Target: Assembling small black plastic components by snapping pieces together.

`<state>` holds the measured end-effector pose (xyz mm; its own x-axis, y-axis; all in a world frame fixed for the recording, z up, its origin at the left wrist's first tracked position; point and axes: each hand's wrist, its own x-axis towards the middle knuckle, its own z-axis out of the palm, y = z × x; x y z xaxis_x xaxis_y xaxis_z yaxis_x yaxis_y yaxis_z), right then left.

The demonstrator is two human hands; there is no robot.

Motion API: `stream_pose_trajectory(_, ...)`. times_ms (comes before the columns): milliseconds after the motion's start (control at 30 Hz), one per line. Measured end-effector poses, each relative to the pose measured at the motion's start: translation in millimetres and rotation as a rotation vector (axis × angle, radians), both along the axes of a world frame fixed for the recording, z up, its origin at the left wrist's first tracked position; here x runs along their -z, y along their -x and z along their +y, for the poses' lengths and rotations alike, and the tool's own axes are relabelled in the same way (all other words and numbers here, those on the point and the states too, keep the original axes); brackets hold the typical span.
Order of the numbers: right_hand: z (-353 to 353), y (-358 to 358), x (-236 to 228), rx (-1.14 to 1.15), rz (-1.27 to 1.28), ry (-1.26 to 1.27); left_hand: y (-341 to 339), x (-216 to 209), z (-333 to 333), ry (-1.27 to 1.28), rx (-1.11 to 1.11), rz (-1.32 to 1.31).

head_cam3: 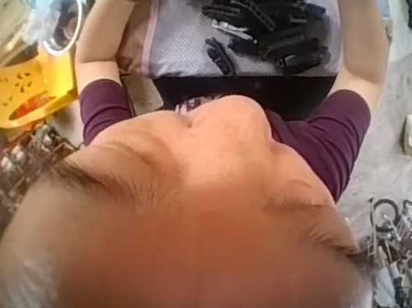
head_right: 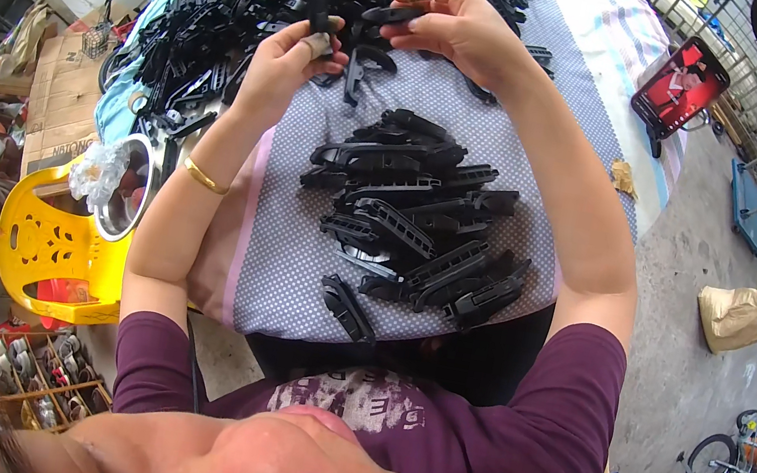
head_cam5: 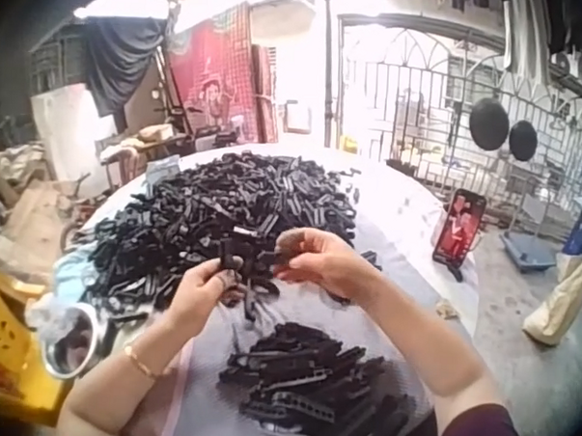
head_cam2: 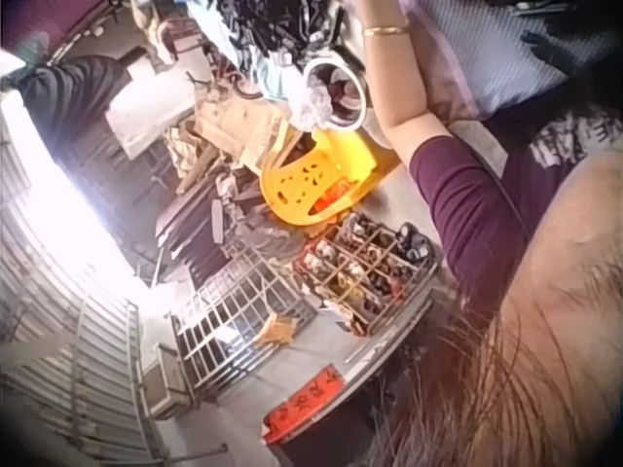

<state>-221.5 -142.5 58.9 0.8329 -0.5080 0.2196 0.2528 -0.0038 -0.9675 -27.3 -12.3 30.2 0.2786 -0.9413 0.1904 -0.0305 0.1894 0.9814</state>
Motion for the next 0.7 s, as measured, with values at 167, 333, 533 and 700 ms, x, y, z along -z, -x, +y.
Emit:
stream_pose_trajectory(167,12.2,-4.4,-1.5,-0.061,-0.041,-0.082,4.2,-9.8,7.0,-0.319,0.141,0.146)
stream_pose_trajectory(333,33.1,-12.9,5.6,0.126,0.015,0.662,-0.4,-14.9,10.7,-0.344,0.26,0.195)
stream_pose_trajectory(533,36.4,-15.6,11.0,0.283,0.048,1.038,-3.9,-23.1,13.7,-0.302,0.343,0.239)
stream_pose_trajectory(700,39.8,-18.0,12.1,0.37,-0.033,1.269,4.4,-20.1,16.8,-0.221,0.229,-0.135)
